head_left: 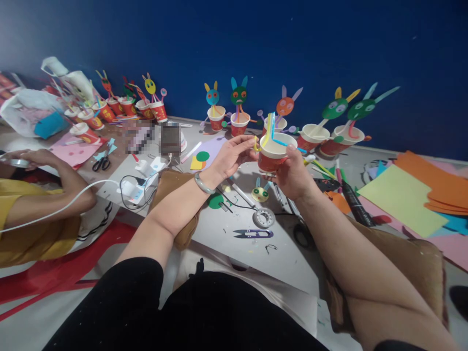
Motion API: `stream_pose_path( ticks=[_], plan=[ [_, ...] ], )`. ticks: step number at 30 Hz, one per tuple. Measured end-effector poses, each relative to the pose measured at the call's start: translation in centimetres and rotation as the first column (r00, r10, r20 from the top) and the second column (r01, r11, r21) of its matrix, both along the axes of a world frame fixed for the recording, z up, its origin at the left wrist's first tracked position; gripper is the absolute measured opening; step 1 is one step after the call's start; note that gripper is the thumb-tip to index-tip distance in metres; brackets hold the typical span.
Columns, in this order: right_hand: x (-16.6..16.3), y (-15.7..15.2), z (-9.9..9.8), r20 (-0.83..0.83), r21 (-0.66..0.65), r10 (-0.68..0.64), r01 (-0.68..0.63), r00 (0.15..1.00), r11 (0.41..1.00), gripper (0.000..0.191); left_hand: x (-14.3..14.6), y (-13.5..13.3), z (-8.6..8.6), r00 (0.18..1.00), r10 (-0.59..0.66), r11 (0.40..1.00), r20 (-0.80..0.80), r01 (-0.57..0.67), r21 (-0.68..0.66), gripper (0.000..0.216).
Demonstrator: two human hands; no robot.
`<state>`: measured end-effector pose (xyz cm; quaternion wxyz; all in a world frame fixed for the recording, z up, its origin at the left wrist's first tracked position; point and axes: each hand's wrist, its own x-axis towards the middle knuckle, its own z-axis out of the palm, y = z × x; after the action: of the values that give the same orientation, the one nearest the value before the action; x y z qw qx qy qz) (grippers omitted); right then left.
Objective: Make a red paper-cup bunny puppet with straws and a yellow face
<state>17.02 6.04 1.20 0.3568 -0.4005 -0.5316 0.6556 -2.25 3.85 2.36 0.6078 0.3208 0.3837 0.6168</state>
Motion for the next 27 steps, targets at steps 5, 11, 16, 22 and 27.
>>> stream_pose_path(
  ticks=[5, 11, 16, 22, 27],
  plan=[
    [-0.1, -0.1, -0.3, -0.004, -0.001, 0.015, -0.015, 1.0, 1.0, 0.09, -0.3, 0.1, -0.2, 0.996, -0.048, 0.998, -0.07, 0.05, 0.033, 0.015],
    [-0.1, 0.1, -1.0, 0.002, -0.022, -0.011, 0.011, 1.0, 1.0, 0.092, -0.6, 0.3, -0.4, 0.996, -0.041, 0.998, -0.084, 0.044, 0.045, 0.016],
    [-0.1, 0.1, -0.9, -0.017, -0.022, -0.041, 0.04, 0.999, 0.999, 0.096, -0.4, 0.5, -0.6, 1.0, -0.007, 1.0, -0.02, 0.007, 0.017, 0.014],
    [-0.2, 0.1, -0.8, -0.004, 0.027, -0.021, 0.021, 1.0, 0.999, 0.099, -0.2, 0.6, -1.0, 1.0, -0.021, 1.0, 0.007, 0.021, 0.005, 0.009],
    [-0.2, 0.1, -0.9, 0.026, 0.065, 0.01, -0.012, 1.0, 0.998, 0.104, -0.4, 0.9, -1.6, 0.998, -0.052, 0.998, -0.037, 0.053, 0.024, 0.018]
  ],
)
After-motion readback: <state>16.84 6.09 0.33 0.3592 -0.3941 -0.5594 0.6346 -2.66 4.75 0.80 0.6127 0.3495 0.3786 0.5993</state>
